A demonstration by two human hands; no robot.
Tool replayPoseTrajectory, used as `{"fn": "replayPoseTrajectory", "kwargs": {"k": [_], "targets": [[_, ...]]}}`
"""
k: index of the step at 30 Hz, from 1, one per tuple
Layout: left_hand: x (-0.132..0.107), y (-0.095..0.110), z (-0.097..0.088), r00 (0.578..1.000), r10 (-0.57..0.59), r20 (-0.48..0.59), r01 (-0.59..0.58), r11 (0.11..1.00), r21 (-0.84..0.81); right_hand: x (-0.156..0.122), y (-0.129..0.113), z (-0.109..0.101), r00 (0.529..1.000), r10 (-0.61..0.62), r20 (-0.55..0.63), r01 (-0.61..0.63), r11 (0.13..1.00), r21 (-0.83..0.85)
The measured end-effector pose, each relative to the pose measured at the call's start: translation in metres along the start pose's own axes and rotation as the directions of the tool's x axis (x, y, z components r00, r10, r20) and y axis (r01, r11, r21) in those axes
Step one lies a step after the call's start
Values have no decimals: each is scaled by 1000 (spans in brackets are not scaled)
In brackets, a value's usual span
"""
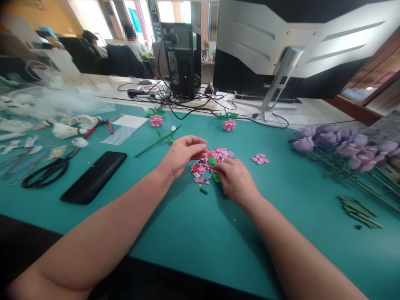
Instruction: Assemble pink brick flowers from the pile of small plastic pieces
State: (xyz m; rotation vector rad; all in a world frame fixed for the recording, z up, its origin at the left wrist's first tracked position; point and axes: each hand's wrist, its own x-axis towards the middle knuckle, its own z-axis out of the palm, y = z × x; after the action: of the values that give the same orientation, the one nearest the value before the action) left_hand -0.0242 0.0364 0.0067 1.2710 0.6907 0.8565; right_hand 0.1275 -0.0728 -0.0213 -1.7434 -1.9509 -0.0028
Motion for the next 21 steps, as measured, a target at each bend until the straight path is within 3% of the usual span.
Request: {"fn": "replayPoseTrajectory", "kwargs": {"k": [8, 16, 21], "targets": [[-1, 4, 1, 1000, 18, -12, -18, 1000, 14, 2, 14, -19, 985, 152, -87, -155, 987, -31], [-1, 1, 2, 1000, 21, -18, -21, 1000, -4, 0, -10, 5, 991, -97, 92, 97, 995, -2], [-1, 0, 3, 1000, 6, -14, -6, 1000, -14, 4, -16, 16, 980, -130, 151, 146, 984, -100]]}}
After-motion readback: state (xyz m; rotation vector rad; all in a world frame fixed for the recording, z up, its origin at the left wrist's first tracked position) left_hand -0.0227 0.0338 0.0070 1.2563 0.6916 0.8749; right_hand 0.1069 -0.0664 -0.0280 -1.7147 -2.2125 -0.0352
